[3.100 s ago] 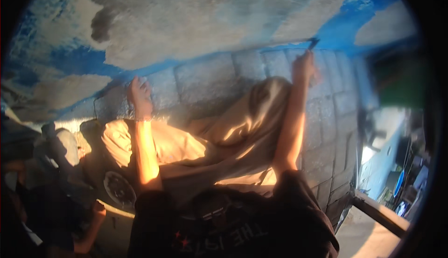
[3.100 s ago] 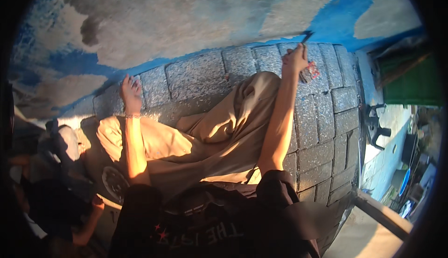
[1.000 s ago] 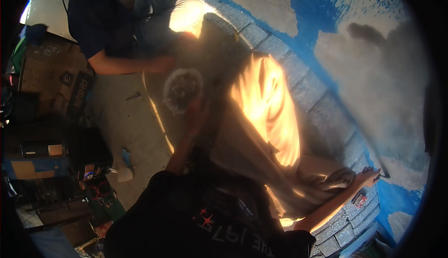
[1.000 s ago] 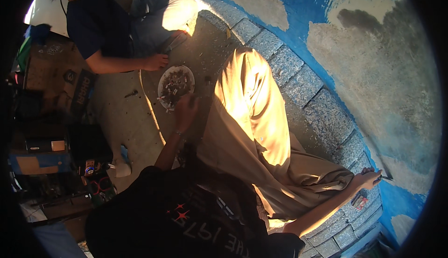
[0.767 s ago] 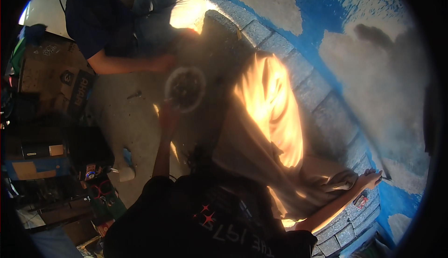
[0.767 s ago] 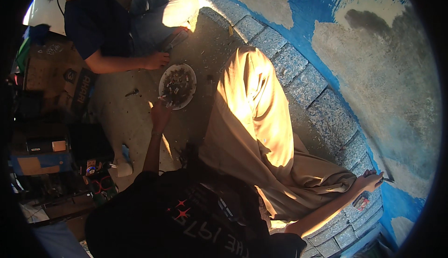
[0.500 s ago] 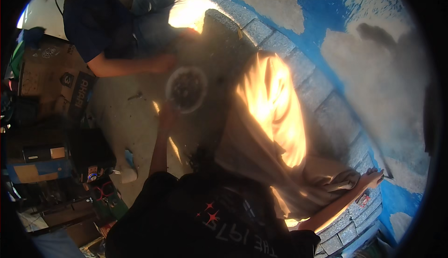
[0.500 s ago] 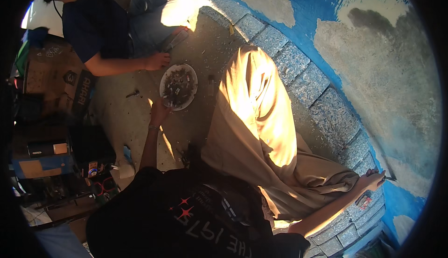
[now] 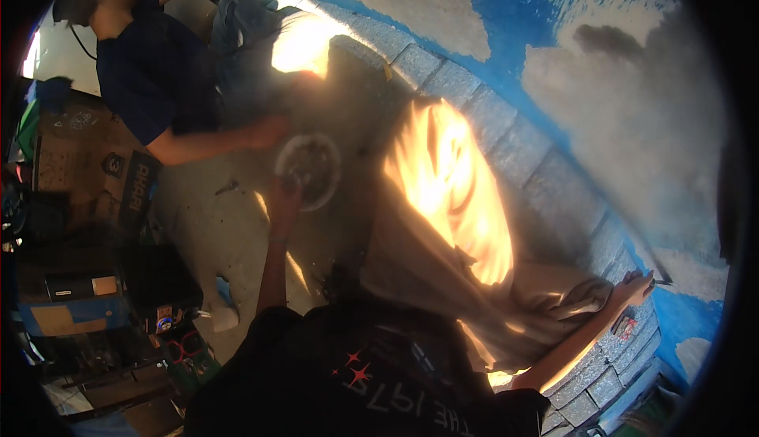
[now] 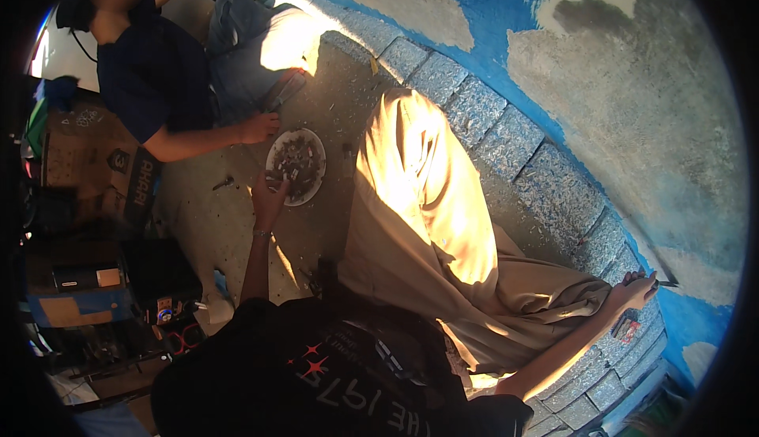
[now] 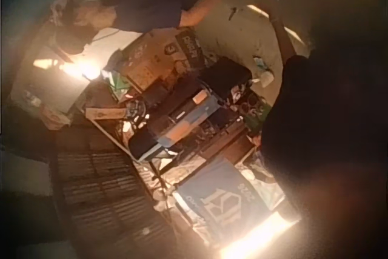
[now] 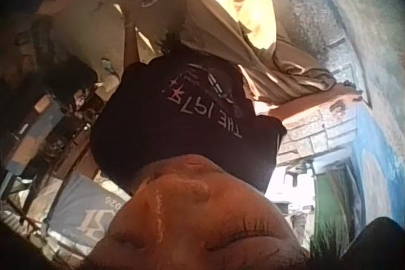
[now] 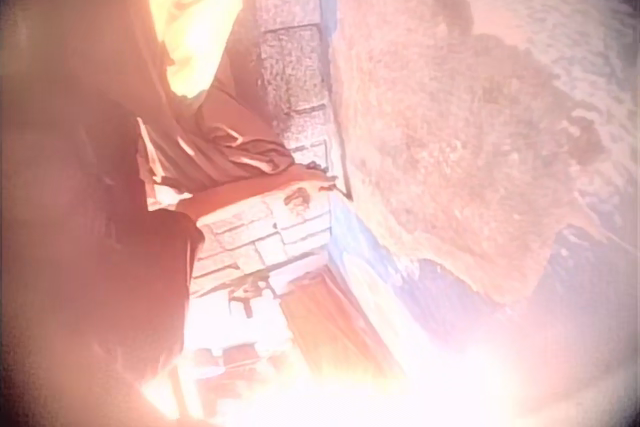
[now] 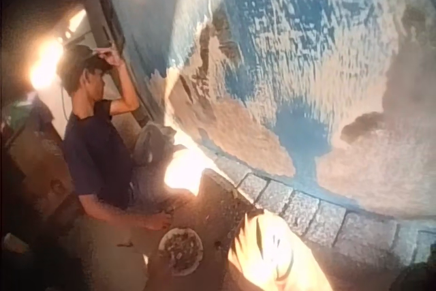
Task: The person uses a scraper to remove blue paint and old material from a concrete wall while sitting on the floor.
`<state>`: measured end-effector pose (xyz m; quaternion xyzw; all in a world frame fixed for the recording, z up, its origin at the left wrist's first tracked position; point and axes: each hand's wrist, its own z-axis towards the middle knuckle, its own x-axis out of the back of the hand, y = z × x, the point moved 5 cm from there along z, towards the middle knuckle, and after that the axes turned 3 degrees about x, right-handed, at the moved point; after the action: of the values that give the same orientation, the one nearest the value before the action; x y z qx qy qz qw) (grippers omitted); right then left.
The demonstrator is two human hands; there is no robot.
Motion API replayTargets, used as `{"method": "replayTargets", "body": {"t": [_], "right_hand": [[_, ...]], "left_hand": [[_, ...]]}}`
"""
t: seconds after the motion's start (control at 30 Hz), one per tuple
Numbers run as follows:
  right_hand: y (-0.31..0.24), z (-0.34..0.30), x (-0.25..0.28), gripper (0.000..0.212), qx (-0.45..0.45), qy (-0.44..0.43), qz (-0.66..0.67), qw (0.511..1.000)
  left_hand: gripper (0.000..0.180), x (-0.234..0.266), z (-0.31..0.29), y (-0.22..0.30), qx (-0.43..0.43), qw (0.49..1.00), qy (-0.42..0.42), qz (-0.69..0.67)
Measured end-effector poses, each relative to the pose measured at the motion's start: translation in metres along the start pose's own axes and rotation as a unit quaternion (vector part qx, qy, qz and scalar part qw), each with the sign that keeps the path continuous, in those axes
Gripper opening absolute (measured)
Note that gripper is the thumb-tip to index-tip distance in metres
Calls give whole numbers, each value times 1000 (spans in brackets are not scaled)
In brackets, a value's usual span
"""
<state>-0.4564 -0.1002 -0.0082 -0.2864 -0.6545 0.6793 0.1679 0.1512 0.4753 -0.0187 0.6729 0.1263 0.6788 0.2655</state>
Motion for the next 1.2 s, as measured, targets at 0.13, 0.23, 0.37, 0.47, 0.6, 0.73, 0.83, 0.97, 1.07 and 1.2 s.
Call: {"method": "replayTargets", "body": {"t": [0.13,0.23,0.37,0.47,0.6,0.73,0.83,0.97,1.07,1.2], "right_hand": [[1,-4,0,14,-6,37,-15,999],[3,2,4,15,-6,45,-16,999],[8,6,5,18,-1,35,-9,999],[5,3,4,20,-4,41,-15,999],[3,2,7,20,-4,42,-1,999],[22,11,9,21,-55,4,35,998],[26,18,15,21,-49,11,43,998],[9,5,15,22,-33,30,53,998],[20,0,-1,20,-49,2,63,997],[18,2,2,20,-50,18,55,997]], "left_hand": [[16,4,-3,44,135,922,-33,-360],[12,21,-6,92,127,884,-32,-448],[12,40,-16,136,138,873,-56,-465],[12,53,-22,166,29,854,-60,-516],[21,78,-44,225,-41,832,27,-553],[33,101,-66,275,-63,804,26,-590],[37,111,-94,314,-142,781,27,-608],[50,132,-141,354,-341,644,-55,-683],[52,149,-157,367,-420,603,-138,-665],[47,156,-173,380,-449,592,-203,-638]]}}
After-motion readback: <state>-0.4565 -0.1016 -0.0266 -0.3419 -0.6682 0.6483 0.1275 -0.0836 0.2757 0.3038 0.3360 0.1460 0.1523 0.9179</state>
